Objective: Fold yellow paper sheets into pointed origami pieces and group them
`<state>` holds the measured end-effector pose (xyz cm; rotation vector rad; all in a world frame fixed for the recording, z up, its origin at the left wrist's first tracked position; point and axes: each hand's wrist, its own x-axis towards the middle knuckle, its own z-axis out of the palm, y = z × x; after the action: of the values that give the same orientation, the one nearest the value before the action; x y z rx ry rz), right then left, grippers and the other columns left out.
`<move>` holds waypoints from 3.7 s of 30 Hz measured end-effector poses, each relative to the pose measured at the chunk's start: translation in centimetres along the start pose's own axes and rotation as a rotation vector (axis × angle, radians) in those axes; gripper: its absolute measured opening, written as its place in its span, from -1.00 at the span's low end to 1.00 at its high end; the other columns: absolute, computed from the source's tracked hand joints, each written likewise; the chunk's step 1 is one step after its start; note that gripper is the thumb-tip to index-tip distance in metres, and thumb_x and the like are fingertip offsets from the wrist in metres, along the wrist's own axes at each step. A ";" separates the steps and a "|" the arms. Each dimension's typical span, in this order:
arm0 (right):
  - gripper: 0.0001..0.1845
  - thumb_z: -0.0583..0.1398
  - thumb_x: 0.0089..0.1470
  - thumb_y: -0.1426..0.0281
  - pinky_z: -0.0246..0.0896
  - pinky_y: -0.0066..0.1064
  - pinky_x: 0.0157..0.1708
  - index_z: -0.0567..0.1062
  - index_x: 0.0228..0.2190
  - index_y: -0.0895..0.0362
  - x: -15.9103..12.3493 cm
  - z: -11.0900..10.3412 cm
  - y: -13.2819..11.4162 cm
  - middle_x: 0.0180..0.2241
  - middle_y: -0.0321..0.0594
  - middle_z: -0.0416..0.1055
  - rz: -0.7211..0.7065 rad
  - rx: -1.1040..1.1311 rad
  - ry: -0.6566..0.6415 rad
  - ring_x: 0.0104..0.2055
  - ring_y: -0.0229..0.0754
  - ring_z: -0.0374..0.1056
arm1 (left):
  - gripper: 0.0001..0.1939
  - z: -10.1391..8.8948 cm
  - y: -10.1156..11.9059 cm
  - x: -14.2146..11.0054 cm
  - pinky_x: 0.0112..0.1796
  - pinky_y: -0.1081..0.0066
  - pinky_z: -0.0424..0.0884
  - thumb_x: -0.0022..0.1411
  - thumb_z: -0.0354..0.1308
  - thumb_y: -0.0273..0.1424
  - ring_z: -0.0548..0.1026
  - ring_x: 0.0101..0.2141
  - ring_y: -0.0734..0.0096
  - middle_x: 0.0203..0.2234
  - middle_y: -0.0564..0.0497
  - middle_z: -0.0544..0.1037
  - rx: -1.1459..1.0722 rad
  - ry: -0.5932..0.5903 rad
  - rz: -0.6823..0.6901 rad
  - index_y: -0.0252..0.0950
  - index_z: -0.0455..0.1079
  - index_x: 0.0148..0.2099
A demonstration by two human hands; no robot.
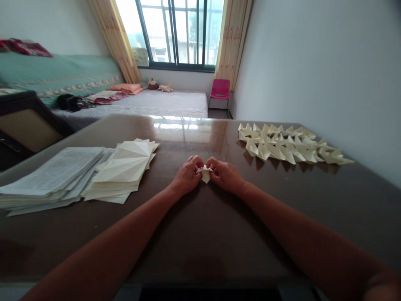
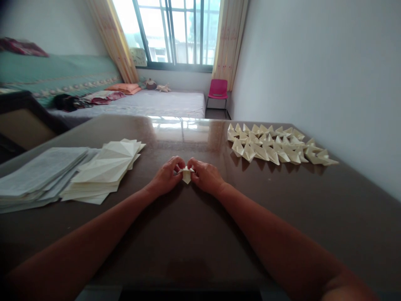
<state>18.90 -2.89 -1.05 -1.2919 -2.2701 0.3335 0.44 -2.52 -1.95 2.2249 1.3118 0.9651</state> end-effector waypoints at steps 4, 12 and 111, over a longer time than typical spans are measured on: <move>-0.87 0.15 0.08 0.37 0.02 -0.54 -0.45 0.42 -0.27 0.05 0.1 -0.6 0.9 -0.37 -0.35 0.47 -0.037 0.083 -0.084 -0.43 -0.32 0.31 | -0.88 -1.0 0.2 -0.3 -0.38 0.46 0.33 0.15 0.04 -0.42 0.40 -0.43 0.51 -0.31 0.06 0.38 0.050 -0.122 0.049 -0.22 0.35 -0.23; -0.81 0.19 0.00 0.46 0.11 -0.53 -0.39 0.48 -0.27 0.09 0.2 -1.8 1.6 -0.36 -0.33 0.43 -0.076 0.130 -0.224 -0.42 -0.34 0.31 | -0.82 -2.7 1.0 -0.9 -0.18 0.41 0.37 0.23 0.03 -0.36 0.46 -0.26 0.41 -0.15 -0.01 0.41 0.189 -0.284 0.186 -0.19 0.41 -0.16; -0.76 0.16 0.03 0.21 0.27 -0.45 -0.54 0.30 -0.40 0.12 1.5 0.7 1.2 -0.54 -0.33 0.40 0.273 0.881 0.136 -0.50 -0.20 0.45 | -0.81 -2.7 -0.5 0.6 -0.64 0.59 0.20 0.12 0.10 -0.27 0.38 -0.60 0.58 -0.50 0.13 0.44 -0.525 0.176 -0.301 -0.27 0.24 -0.28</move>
<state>18.80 -0.91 -1.69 -1.0690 -1.5089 1.1438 -1.61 -1.85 -0.15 1.5328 1.2387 1.2351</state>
